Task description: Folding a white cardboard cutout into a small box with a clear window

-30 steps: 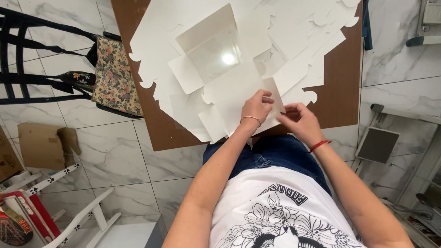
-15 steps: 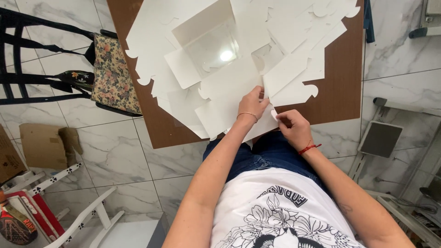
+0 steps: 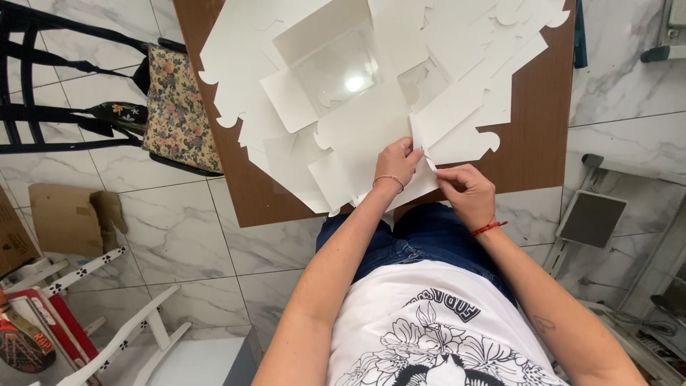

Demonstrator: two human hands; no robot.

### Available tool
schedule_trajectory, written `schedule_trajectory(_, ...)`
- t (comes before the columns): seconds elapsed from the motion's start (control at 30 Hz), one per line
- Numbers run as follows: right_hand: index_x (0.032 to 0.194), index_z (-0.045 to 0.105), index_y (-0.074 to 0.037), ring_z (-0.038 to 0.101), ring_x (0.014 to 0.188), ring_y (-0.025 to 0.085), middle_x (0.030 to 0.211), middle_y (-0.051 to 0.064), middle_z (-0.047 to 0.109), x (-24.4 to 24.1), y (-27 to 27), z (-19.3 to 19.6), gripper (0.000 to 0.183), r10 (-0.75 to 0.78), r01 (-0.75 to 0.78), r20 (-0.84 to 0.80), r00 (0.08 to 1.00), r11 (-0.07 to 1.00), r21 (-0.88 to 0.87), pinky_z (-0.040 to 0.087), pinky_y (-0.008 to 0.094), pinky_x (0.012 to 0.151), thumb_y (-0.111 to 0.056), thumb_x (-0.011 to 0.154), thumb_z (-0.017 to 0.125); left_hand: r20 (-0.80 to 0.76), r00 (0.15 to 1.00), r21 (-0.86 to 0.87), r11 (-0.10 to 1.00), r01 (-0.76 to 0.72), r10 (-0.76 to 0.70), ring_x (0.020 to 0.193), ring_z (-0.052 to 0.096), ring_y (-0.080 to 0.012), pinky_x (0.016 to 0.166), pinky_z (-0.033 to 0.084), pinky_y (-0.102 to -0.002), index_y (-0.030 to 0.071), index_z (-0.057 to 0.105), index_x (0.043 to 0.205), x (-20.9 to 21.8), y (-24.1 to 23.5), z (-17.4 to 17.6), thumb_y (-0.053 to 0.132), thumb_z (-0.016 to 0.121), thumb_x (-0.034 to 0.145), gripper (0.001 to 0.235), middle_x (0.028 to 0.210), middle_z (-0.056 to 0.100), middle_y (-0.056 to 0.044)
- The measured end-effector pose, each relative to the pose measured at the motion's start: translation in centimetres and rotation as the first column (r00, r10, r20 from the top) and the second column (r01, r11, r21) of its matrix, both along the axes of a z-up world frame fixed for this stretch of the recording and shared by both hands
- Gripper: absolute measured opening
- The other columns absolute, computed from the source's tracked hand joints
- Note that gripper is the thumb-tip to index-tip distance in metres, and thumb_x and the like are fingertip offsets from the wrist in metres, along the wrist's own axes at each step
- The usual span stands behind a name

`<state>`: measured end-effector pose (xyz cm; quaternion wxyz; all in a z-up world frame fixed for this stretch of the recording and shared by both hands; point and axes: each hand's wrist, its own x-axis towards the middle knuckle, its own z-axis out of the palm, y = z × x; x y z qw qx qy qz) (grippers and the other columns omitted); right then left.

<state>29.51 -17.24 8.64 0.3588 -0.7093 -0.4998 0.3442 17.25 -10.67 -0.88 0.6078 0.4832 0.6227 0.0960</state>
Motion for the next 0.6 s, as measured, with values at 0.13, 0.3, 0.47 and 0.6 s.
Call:
schedule_trajectory(0.13, 0.081, 0.069, -0.015, 0.06, 0.075, 0.016, 0.076, 0.004, 0.062, 0.5, 0.0, -1.0, 0.012, -0.092, 0.091, -0.008, 0.996, 0.992, -0.088, 0.047, 0.026, 0.065, -0.008, 0.071, 0.071, -0.037, 0.996, 0.038, 0.996, 0.085, -0.084, 0.089, 0.061, -0.0271, 0.075, 0.049, -0.04, 0.02, 0.061, 0.098, 0.5, 0.3, -0.7, 0.031, 0.055, 0.075, 0.026, 0.087, 0.065, -0.003)
schedule_trajectory(0.3, 0.081, 0.068, -0.017, 0.057, 0.072, 0.011, 0.074, 0.003, 0.061, 0.7, 1.2, -2.2, 0.011, -0.198, 0.197, 0.016, 0.98, 0.958, -0.206, 0.045, 0.026, 0.065, -0.018, 0.072, 0.074, -0.107, 0.973, -0.016, 0.979, 0.203, -0.203, 0.101, 0.056, -0.0282, 0.085, 0.046, -0.041, 0.021, 0.056, 0.105, 0.2, 1.3, 4.4, 0.036, 0.05, 0.078, 0.032, 0.103, 0.062, -0.004)
schedule_trajectory(0.47, 0.079, 0.066, -0.013, 0.054, 0.062, 0.008, 0.066, 0.004, 0.06, 1.6, 2.9, -2.5, 0.016, -0.224, 0.19, -0.059, 0.973, 0.916, -0.354, 0.043, 0.02, 0.056, -0.019, 0.068, 0.075, -0.043, 0.919, 0.082, 0.915, 0.395, -0.393, 0.096, 0.057, -0.0332, 0.084, 0.045, -0.046, 0.021, 0.05, 0.106, -0.5, 2.0, 3.8, 0.045, 0.031, 0.086, 0.037, 0.096, 0.063, -0.009)
schedule_trajectory(0.6, 0.078, 0.064, -0.011, 0.057, 0.06, 0.009, 0.063, 0.004, 0.06, 1.6, 3.5, -2.1, 0.015, -0.224, 0.169, -0.104, 0.969, 0.908, -0.382, 0.043, 0.018, 0.054, -0.016, 0.068, 0.074, -0.189, 0.823, 0.327, 0.756, 0.567, -0.535, 0.091, 0.059, -0.0326, 0.072, 0.049, -0.042, 0.015, 0.051, 0.097, -1.6, 2.7, 3.0, 0.017, 0.045, 0.085, 0.013, 0.095, 0.059, -0.01)
